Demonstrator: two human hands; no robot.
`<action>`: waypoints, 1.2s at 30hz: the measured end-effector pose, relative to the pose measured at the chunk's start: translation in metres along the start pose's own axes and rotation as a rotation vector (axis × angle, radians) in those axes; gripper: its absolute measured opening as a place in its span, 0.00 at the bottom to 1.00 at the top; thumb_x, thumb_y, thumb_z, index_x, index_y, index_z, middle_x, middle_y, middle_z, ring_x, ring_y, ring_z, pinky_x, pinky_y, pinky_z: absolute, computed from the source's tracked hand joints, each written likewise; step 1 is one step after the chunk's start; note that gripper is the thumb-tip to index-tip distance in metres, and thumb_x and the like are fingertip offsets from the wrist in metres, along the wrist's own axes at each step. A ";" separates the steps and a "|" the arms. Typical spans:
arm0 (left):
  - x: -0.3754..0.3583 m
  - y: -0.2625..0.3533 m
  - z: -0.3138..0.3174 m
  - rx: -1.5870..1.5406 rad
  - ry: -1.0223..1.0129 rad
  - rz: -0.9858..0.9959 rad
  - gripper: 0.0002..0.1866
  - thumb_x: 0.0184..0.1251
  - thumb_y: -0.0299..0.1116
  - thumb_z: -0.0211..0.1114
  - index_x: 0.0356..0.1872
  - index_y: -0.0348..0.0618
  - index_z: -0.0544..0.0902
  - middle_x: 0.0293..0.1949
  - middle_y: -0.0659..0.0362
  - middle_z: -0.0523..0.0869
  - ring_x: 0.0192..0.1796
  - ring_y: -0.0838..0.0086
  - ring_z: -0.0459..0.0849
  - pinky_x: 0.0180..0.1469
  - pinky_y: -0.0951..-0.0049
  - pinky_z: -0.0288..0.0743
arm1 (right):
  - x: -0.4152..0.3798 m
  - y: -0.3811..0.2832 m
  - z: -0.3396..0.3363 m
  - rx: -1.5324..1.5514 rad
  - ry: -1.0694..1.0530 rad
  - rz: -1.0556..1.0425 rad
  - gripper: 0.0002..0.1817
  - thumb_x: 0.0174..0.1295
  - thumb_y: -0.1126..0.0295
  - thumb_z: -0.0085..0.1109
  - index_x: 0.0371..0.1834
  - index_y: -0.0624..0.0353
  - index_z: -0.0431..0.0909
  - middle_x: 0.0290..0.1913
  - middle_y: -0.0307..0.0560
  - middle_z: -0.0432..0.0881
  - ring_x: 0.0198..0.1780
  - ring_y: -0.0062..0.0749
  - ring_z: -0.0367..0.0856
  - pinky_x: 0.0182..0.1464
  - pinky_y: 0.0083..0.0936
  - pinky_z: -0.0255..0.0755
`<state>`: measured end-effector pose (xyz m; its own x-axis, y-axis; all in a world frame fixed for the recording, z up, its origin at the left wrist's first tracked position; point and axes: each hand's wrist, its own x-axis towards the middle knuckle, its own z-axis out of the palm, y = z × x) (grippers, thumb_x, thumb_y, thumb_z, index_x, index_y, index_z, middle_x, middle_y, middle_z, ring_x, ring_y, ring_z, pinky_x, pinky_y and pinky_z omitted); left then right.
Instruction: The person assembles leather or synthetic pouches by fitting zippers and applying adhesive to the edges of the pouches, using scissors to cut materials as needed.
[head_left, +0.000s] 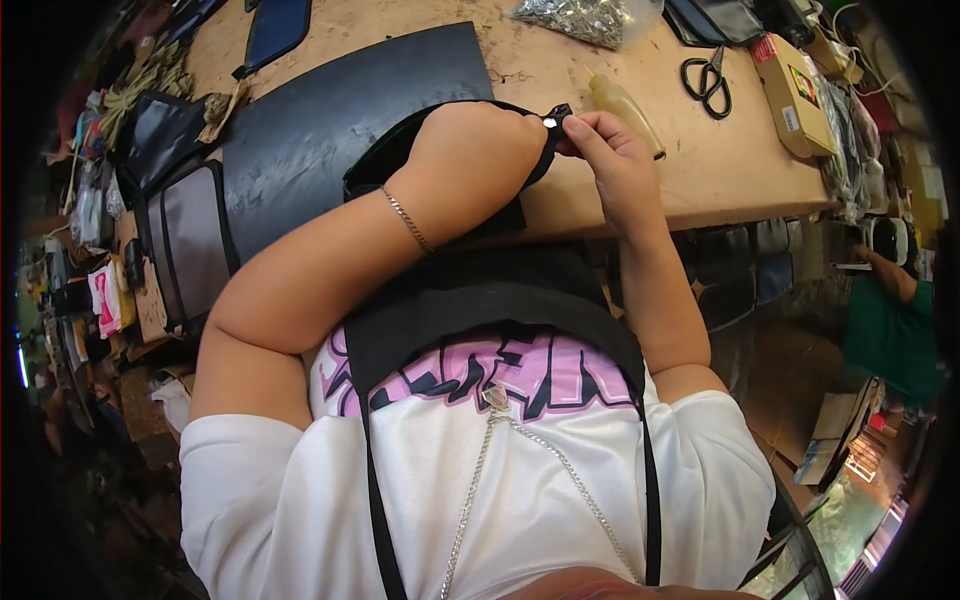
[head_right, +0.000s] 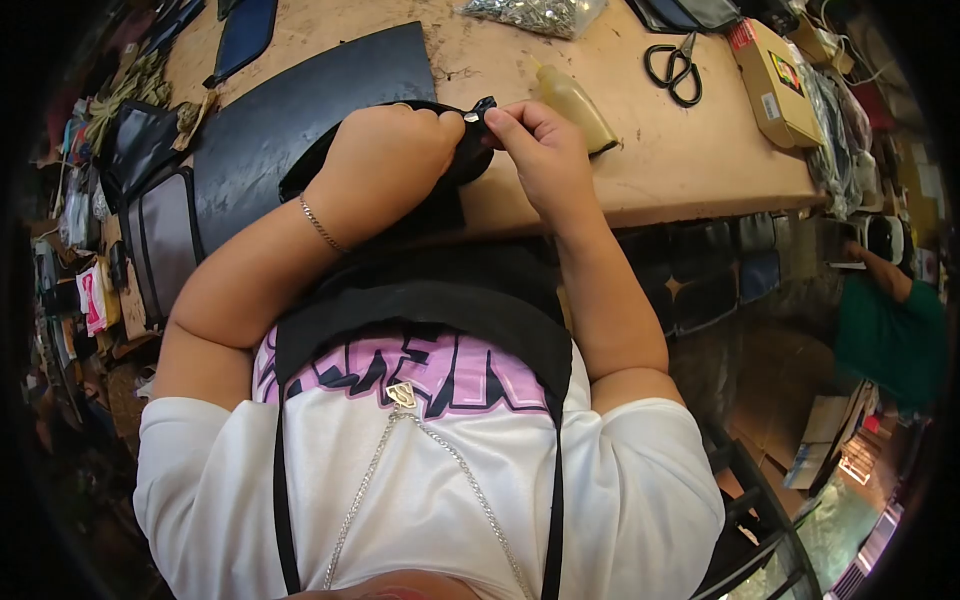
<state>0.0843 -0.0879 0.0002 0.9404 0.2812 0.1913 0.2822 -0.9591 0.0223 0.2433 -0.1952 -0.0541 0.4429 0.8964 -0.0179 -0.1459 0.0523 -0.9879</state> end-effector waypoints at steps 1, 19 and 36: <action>0.002 -0.002 -0.001 0.029 -0.017 0.034 0.04 0.62 0.33 0.62 0.30 0.45 0.80 0.24 0.56 0.85 0.28 0.61 0.87 0.30 0.64 0.80 | 0.001 0.001 0.000 -0.009 0.012 0.016 0.10 0.71 0.66 0.61 0.41 0.64 0.82 0.35 0.39 0.84 0.39 0.21 0.81 0.50 0.20 0.76; -0.035 -0.031 -0.042 -0.698 -0.419 -0.397 0.19 0.75 0.41 0.58 0.51 0.34 0.81 0.45 0.49 0.87 0.50 0.58 0.85 0.54 0.62 0.75 | 0.004 -0.007 0.001 0.209 0.084 0.007 0.09 0.72 0.66 0.58 0.38 0.60 0.81 0.36 0.38 0.84 0.38 0.20 0.81 0.48 0.22 0.77; -0.098 -0.040 -0.070 -0.530 -0.055 -0.265 0.20 0.65 0.20 0.54 0.60 0.35 0.75 0.47 0.39 0.84 0.51 0.43 0.82 0.52 0.55 0.76 | 0.005 -0.009 -0.104 -0.758 0.254 -0.200 0.28 0.59 0.67 0.72 0.63 0.55 0.75 0.49 0.46 0.82 0.49 0.37 0.82 0.53 0.31 0.77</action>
<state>-0.0326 -0.0794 0.0492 0.8632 0.5011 0.0617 0.3887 -0.7376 0.5521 0.3390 -0.2367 -0.0617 0.5969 0.7702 0.2247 0.5532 -0.1922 -0.8106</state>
